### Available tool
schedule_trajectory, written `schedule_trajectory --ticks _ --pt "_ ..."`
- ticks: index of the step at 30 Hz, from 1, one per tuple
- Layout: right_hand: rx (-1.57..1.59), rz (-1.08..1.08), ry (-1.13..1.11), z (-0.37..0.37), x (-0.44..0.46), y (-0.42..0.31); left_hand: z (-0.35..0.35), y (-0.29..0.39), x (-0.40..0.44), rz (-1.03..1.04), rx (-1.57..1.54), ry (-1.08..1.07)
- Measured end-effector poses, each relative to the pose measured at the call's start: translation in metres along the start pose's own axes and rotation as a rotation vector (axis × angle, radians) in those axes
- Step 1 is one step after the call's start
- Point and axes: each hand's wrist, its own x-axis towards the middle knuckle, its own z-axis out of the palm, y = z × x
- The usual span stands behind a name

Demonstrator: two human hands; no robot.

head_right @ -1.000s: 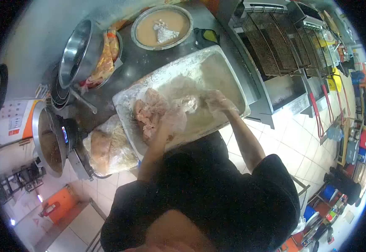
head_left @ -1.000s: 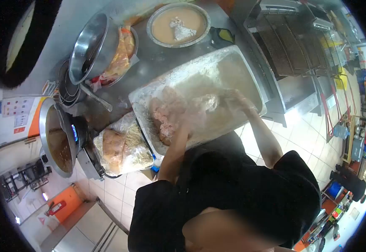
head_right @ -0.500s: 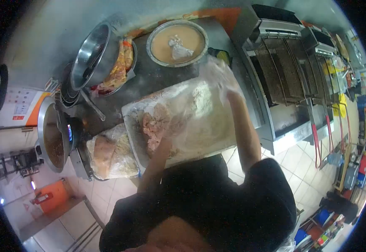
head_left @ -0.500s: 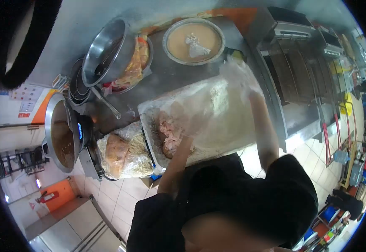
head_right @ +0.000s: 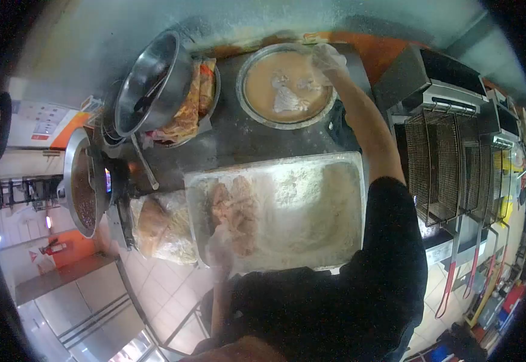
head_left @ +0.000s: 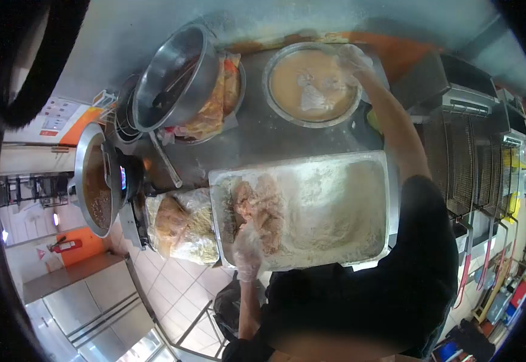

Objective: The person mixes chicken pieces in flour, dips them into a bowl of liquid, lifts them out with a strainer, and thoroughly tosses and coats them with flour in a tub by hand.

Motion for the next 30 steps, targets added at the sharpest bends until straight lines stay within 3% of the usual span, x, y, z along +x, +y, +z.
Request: schedule_trajectory --ticks 1,3,4,5,7,8,11,13,15,18,21,23,25,27,29,30 --pt "-0.061 0.019 -0.016 0.018 0.013 0.011 -0.003 -0.001 -0.006 -0.068 -0.094 0.130" --pt "-0.212 -0.007 -0.014 0.067 0.046 0.038 -0.009 -0.027 -0.012 0.201 0.233 0.219" --pt "-0.024 0.074 -0.026 0.029 0.020 0.025 -0.010 -0.040 -0.014 0.336 0.396 0.260" --pt "0.162 0.154 -0.042 -0.008 -0.002 0.008 -0.007 -0.049 -0.016 0.303 0.419 0.239" --pt "0.112 0.211 -0.119 -0.030 -0.011 -0.009 -0.001 -0.058 -0.019 0.239 0.465 0.193" --pt "0.126 0.181 -0.065 -0.022 -0.009 -0.008 0.003 -0.055 -0.021 0.080 0.328 0.191" --pt "0.271 0.015 0.250 0.013 -0.004 0.001 0.005 -0.066 -0.025 0.063 0.314 0.218" --pt "0.312 -0.046 0.341 0.022 -0.007 0.003 0.005 -0.076 -0.029 0.107 0.392 0.209" --pt "0.169 -0.018 0.228 0.014 -0.007 0.001 0.007 -0.084 -0.031 0.089 0.378 0.201" --pt "0.229 0.029 0.138 0.027 0.006 0.007 0.008 -0.091 -0.034 0.019 0.277 0.192" --pt "-0.098 0.035 0.001 -0.069 -0.046 -0.044 0.009 -0.095 -0.038 0.045 0.312 0.216" --pt "-0.139 0.106 -0.245 -0.101 -0.051 -0.063 0.009 -0.099 -0.045 0.048 0.386 0.257" --pt "0.346 0.141 -0.050 -0.024 -0.007 -0.012 0.008 -0.102 -0.044 0.048 0.407 0.252" --pt "0.237 0.037 -0.091 -0.015 0.008 -0.002 0.011 -0.101 -0.043 0.038 0.376 0.251" --pt "-0.461 -0.193 -0.355 -0.081 -0.014 -0.029 0.010 -0.101 -0.045 0.018 0.306 0.247" --pt "-0.452 -0.164 -0.399 -0.099 -0.022 -0.034 0.012 -0.104 -0.048 0.055 0.351 0.254"
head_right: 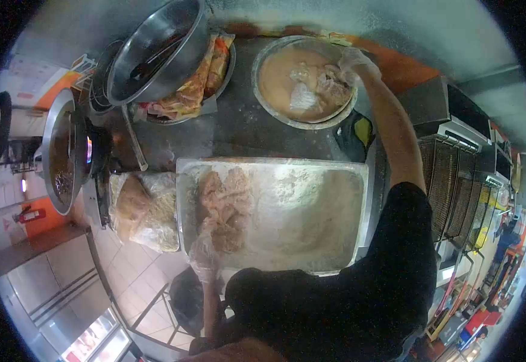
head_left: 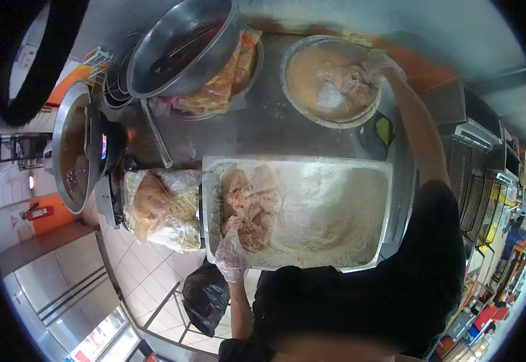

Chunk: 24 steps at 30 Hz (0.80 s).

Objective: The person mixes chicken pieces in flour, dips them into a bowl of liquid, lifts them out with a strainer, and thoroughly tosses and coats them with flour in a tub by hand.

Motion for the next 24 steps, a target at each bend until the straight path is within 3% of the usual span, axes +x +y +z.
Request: schedule_trajectory --ticks 2,5,6,10,15,17,22,24 --pt "-0.066 -0.012 -0.023 -0.018 -0.021 0.001 0.006 -0.009 -0.001 0.095 0.084 0.025" --pt "0.241 0.182 0.559 0.039 -0.032 -0.006 -0.009 0.012 0.011 -0.023 -0.110 -0.029" --pt "0.280 0.234 0.570 0.047 -0.036 -0.009 -0.011 0.014 0.007 -0.028 0.058 -0.049" --pt "0.707 0.490 0.603 0.068 -0.042 -0.028 -0.016 0.027 0.016 -0.012 -0.031 0.004" --pt "0.124 -0.080 0.292 0.048 -0.069 -0.024 -0.019 0.032 0.017 0.089 0.097 -0.005" --pt "-0.056 -0.302 0.193 0.038 -0.080 -0.016 -0.018 0.034 0.015 0.030 0.099 -0.027" --pt "0.573 -0.140 0.434 0.103 -0.070 -0.013 -0.001 0.009 0.010 0.162 0.101 0.107" --pt "0.618 -0.124 0.420 0.078 -0.103 -0.032 -0.014 0.031 0.019 0.231 0.003 0.118"
